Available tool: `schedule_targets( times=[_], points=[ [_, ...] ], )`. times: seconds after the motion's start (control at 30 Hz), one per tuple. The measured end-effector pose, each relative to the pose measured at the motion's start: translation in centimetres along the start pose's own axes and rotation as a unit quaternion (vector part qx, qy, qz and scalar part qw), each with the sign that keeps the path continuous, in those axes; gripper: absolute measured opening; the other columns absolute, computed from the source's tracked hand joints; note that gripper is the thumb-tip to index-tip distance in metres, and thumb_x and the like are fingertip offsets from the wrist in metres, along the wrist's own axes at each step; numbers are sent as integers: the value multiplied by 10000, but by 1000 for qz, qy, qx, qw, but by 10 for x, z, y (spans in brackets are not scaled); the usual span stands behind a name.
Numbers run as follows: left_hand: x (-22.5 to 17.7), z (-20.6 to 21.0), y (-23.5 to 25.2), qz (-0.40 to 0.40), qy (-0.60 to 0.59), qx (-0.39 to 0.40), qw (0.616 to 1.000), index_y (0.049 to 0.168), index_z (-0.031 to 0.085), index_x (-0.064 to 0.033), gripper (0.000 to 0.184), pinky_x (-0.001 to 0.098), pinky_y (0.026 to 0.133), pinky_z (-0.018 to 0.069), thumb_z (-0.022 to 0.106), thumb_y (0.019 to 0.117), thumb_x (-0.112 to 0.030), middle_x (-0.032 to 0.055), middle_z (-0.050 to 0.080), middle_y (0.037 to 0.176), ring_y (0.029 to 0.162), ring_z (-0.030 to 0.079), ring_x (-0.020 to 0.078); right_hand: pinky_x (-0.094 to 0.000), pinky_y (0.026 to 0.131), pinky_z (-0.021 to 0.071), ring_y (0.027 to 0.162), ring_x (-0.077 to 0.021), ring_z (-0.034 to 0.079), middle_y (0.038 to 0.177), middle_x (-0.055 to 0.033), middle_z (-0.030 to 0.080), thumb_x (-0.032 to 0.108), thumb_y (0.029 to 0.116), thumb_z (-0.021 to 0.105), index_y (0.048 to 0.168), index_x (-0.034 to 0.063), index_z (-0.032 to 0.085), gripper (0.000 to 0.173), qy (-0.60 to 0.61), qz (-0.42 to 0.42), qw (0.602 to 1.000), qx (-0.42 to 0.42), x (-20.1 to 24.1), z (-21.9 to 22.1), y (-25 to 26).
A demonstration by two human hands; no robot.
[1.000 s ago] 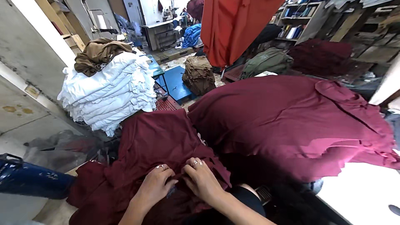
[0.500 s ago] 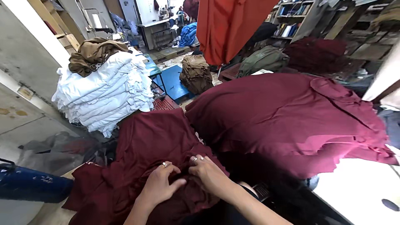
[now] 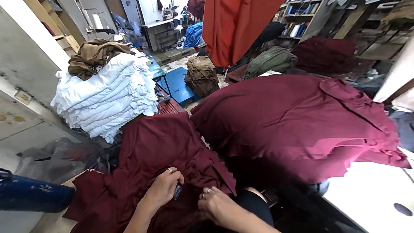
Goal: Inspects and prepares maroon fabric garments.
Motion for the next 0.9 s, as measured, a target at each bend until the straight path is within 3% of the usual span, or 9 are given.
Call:
schedule_targets(
  times=[0.1, 0.23, 0.37, 0.43, 0.5, 0.57, 0.7, 0.83, 0.9],
  points=[
    [-5, 0, 0, -3, 0, -21, 1000, 1008, 748, -77, 195, 347, 943, 559, 574, 923, -56, 90, 740, 1043, 1048, 694, 214, -560, 909, 522, 1065, -382, 654, 1042, -173, 703, 167, 978, 630, 981, 43, 740, 166, 8, 15, 996, -83, -7, -54, 14],
    [-21, 3, 2, -38, 47, -20, 998, 1048, 746, -57, 431, 436, 898, 584, 718, 914, -466, 151, 728, 1074, 1044, 703, 280, -492, 884, 534, 1016, -322, 657, 1021, -148, 681, 184, 976, 618, 980, 70, 751, 176, -5, 58, 981, -186, -16, -78, 31],
    [-5, 0, 11, -47, 40, -36, 997, 1019, 743, -24, 135, 441, 901, 588, 691, 915, -94, 138, 743, 1031, 984, 724, 270, -502, 792, 577, 911, -336, 698, 922, -154, 693, 155, 955, 628, 952, 45, 697, 129, -27, 46, 953, -297, 4, -39, 27],
    [10, -12, 17, -102, -20, 1, 995, 1109, 711, -22, 190, 411, 933, 566, 626, 941, -42, 113, 735, 1061, 1003, 705, 219, -502, 803, 566, 965, -306, 702, 987, -97, 728, 111, 958, 618, 1013, 86, 711, 110, -18, -43, 970, -237, 26, 3, 23],
    [19, -23, 23, -140, -55, 34, 988, 1142, 630, -20, 173, 377, 823, 557, 600, 986, -89, 101, 680, 965, 870, 659, 183, -491, 929, 539, 1188, -260, 655, 1258, -11, 718, 101, 1008, 585, 1271, 188, 691, 296, -31, -111, 984, -134, 42, 44, 19],
    [25, -33, 25, -119, -60, 42, 990, 1074, 610, -5, 118, 341, 733, 524, 553, 1003, -78, 91, 620, 879, 773, 599, 163, -501, 981, 503, 1230, -289, 627, 1247, -42, 717, 35, 1000, 560, 1409, 211, 619, 449, -74, -100, 991, -55, 46, 68, 17],
    [29, -47, 24, -1, -6, -4, 1000, 889, 731, -52, 271, 324, 890, 545, 477, 977, -18, 53, 713, 943, 940, 666, 147, -502, 915, 518, 1101, -326, 678, 999, -122, 746, -37, 923, 598, 1030, 42, 739, 194, -126, -5, 991, -36, 38, 55, 19],
    [25, -48, 18, -7, 31, -33, 999, 974, 771, -88, 247, 390, 989, 541, 527, 942, -63, 41, 758, 1021, 1061, 696, 200, -602, 956, 473, 1190, -423, 601, 1149, -206, 691, 19, 951, 612, 1035, -2, 730, 146, -43, 54, 998, -4, 31, -10, 34],
    [14, -41, 15, -7, 35, -19, 999, 1010, 766, -90, 226, 400, 964, 554, 610, 954, -243, 65, 756, 1044, 1078, 693, 223, -606, 939, 485, 1178, -443, 584, 1186, -236, 643, 109, 968, 631, 1035, -2, 718, 156, -28, 75, 996, -37, 19, -44, 44]
  ],
)
Point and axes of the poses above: each hand's wrist, its own y-axis towards the middle knuckle, its own z-axis out of the palm, x = y × z, the point moved 6 cm from there along y, towards the middle knuckle
